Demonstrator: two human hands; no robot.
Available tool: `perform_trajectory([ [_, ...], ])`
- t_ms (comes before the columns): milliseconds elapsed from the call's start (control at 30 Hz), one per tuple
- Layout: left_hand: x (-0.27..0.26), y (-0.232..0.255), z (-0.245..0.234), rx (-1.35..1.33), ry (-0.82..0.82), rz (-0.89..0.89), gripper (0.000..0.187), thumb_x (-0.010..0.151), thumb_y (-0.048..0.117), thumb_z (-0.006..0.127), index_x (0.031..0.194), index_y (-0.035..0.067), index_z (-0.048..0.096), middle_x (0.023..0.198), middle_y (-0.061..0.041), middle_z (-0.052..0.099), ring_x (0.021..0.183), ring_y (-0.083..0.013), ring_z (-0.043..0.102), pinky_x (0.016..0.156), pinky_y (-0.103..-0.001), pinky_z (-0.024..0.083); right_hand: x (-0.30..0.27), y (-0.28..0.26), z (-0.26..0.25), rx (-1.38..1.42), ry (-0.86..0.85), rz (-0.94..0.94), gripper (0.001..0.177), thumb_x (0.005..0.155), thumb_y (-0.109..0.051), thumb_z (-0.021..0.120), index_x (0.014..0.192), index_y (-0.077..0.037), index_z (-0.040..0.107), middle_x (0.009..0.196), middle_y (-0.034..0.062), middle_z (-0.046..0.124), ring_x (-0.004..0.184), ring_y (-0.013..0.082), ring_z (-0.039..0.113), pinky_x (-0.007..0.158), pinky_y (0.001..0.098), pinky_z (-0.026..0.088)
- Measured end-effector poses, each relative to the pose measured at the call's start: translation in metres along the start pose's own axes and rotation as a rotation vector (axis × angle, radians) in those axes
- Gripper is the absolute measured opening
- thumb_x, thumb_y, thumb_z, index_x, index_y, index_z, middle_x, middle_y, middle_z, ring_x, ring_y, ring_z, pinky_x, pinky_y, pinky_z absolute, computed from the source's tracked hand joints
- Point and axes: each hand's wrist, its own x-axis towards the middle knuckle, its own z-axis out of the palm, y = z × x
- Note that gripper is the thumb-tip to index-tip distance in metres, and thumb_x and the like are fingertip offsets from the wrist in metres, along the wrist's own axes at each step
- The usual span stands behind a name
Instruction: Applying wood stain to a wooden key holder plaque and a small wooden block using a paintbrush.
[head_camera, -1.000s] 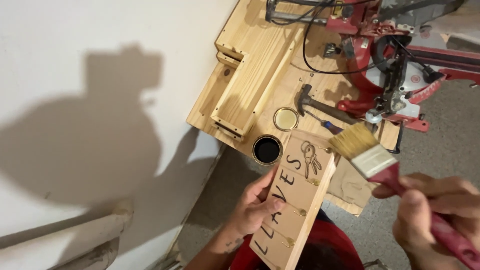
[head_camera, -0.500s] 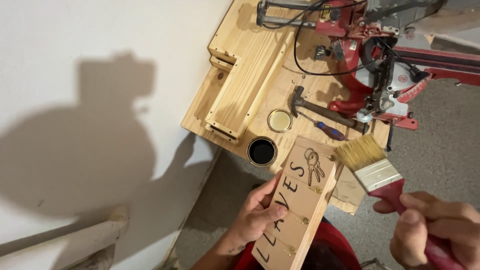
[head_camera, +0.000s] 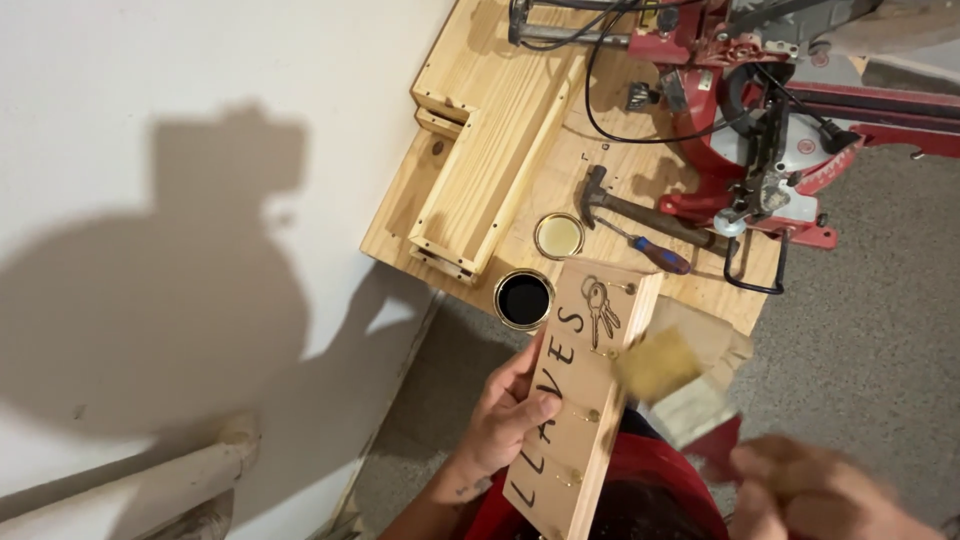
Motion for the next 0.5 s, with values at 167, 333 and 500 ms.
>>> perform_trajectory([
  [167, 0.003, -0.003, 0.002, -0.049, 0.020, -0.015, 0.090, 0.095, 0.024, 0.072, 0.164, 0.000, 0.021, 0.143, -0.023, 0.057, 0.115, -0.0245, 0.065, 0.096, -0.033, 0.058, 0.017, 0.073, -0.013, 0.400, -0.570, 1.389, 0.024, 0.094, 0.013, 0.063, 0.101, 0.030, 0.079, 0.100, 0.0390, 0.076, 0.086, 0.0444, 0.069, 0.077, 0.0470, 0.049],
  [333, 0.002, 0.004, -0.013, -0.057, 0.071, 0.093, 0.089, 0.096, 0.029, 0.074, 0.164, 0.001, 0.024, 0.129, -0.014, 0.063, 0.099, -0.0193, 0.068, 0.085, -0.027, 0.063, 0.006, 0.038, 0.000, 0.383, 0.060, 0.150, 0.034, 0.101, -0.008, 0.049, 0.071, -0.018, 0.035, 0.104, 0.0043, 0.067, 0.065, 0.0124, 0.077, 0.062, 0.0266, 0.073],
  [500, -0.034, 0.015, -0.069, 0.065, 0.371, 0.269, 0.074, 0.096, 0.023, 0.073, 0.156, 0.005, 0.034, 0.124, -0.012, 0.065, 0.099, -0.0226, 0.069, 0.085, -0.036, 0.064, 0.073, 0.063, 0.090, 0.355, -0.113, 0.084, 0.019, 0.101, 0.018, 0.067, 0.096, 0.007, 0.052, 0.096, 0.0233, 0.073, 0.083, 0.0240, 0.079, 0.055, 0.0184, 0.064],
])
